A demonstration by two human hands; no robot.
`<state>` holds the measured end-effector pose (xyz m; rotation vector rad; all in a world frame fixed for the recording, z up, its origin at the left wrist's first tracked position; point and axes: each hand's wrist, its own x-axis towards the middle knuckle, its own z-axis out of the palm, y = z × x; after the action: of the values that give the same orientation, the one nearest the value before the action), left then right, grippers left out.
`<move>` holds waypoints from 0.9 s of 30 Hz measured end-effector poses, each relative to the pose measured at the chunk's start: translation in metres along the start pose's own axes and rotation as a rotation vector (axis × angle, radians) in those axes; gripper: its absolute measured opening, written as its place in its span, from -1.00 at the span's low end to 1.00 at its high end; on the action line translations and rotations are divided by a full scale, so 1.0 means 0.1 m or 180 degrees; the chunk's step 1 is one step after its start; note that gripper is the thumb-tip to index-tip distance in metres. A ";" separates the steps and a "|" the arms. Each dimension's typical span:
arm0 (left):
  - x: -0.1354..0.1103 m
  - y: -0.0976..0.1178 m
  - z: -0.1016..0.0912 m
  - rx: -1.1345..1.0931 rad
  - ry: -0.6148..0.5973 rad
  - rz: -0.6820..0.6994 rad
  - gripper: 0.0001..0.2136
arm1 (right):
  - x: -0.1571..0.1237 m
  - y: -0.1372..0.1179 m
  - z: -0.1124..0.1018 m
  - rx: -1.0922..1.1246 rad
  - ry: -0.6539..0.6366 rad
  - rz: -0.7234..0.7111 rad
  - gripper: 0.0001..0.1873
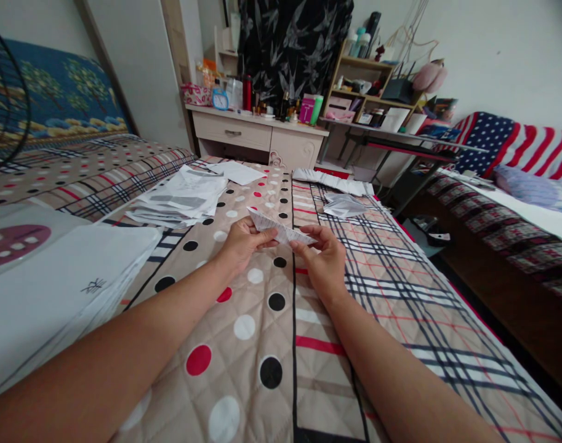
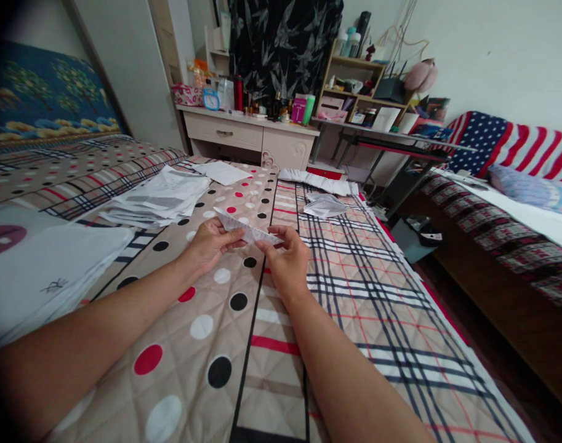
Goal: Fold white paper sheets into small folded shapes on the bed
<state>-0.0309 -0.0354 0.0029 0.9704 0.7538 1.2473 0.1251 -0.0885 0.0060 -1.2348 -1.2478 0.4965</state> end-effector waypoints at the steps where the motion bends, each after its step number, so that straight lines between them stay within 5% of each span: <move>1: 0.00 0.00 0.00 0.0030 0.0015 0.0012 -0.61 | 0.00 0.01 0.00 0.0034 -0.0032 0.0056 -0.69; 8: -0.01 -0.01 0.04 0.0284 0.0087 -0.0028 -0.70 | 0.01 0.03 0.00 0.0540 -0.0312 0.0616 -0.77; 13: -0.04 0.00 0.05 0.0437 0.0106 0.0108 -0.42 | 0.03 0.03 -0.01 0.1122 -0.0400 0.0945 -0.71; 21: 0.03 -0.04 -0.05 0.0999 -0.0578 0.0210 -0.56 | 0.10 0.04 -0.06 0.1585 -0.0190 0.1443 -0.72; 24: 0.06 -0.05 -0.10 0.1442 -0.0495 0.0605 -0.63 | 0.12 0.07 -0.09 0.1646 -0.0237 0.1477 -0.71; 27: 0.09 -0.03 -0.13 0.2228 -0.0185 0.1538 -0.82 | 0.15 0.08 -0.10 0.1572 -0.0396 0.1528 -0.72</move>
<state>-0.0398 -0.0245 -0.0051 1.8343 0.9697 1.3771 0.1416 -0.0779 0.0067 -1.0778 -0.8448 1.1711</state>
